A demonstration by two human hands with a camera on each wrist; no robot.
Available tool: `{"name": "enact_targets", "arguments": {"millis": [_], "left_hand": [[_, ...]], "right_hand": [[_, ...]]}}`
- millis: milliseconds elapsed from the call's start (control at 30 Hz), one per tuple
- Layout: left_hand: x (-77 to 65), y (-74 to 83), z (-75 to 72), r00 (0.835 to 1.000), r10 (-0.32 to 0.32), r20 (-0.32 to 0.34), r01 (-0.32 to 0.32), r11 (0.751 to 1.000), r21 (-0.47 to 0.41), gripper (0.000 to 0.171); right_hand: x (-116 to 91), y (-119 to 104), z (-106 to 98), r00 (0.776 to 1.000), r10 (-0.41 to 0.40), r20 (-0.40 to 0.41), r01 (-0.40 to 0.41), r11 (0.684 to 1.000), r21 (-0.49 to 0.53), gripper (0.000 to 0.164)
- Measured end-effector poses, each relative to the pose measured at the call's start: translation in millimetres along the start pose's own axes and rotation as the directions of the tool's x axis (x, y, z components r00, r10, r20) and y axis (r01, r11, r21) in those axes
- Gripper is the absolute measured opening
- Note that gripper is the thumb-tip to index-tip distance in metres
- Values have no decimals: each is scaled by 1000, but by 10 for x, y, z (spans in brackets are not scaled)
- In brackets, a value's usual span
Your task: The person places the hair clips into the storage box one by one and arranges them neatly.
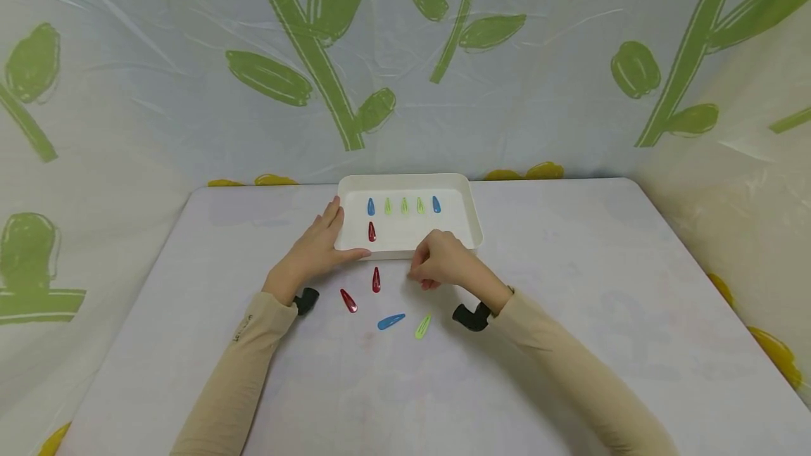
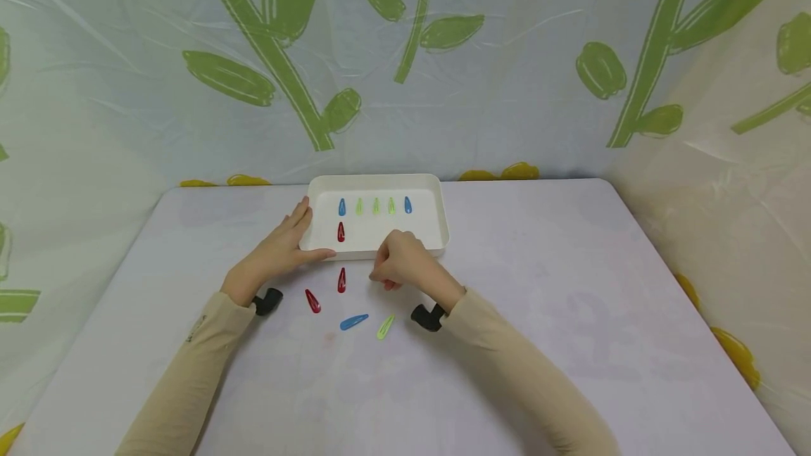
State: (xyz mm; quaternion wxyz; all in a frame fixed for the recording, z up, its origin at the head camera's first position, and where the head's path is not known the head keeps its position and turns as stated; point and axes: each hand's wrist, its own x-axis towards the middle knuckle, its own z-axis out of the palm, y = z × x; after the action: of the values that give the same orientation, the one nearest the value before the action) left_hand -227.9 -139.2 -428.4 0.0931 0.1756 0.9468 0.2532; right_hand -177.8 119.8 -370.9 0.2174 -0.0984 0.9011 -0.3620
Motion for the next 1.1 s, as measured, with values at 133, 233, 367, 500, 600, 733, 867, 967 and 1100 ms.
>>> {"name": "enact_targets", "arguments": {"millis": [133,233,367,500,600,733,867,967,1100], "left_hand": [[-3,11,-7,1000,11,-3,-11,1000,0,118],[-9,18,-11,1000,8,-3,-8,1000,0,118],[-12,19,-11,1000,7,-2,-7,1000,-1,118],[-5,5,-3,1000,10,1,-10,1000,-1,118],[2,-9,2,1000,11,2,-11,1000,4,119],[-1,-2,-4,1000,12,3,-12,1000,-2,119],[-9,10,-8,1000,6,4,-6,1000,-8,118],[-7,6,-1,1000,4,1,-4,1000,-7,117],[-1,-7,9,1000,10,-3,-10,1000,-8,118]], "right_hand": [[-124,97,35,999,-6,51,6,1000,15,15],[-213,176,70,996,-12,92,10,1000,13,17],[-312,246,132,994,6,111,-3,1000,-25,23],[-373,286,202,994,35,106,-27,997,-77,27],[-387,314,252,993,50,104,-39,994,-102,30],[-378,355,302,994,51,98,-40,994,-106,31],[-365,376,324,996,40,83,-31,994,-106,29],[-358,370,328,996,49,77,-40,993,-113,27],[-345,364,327,994,80,81,-69,990,-121,26]]}}
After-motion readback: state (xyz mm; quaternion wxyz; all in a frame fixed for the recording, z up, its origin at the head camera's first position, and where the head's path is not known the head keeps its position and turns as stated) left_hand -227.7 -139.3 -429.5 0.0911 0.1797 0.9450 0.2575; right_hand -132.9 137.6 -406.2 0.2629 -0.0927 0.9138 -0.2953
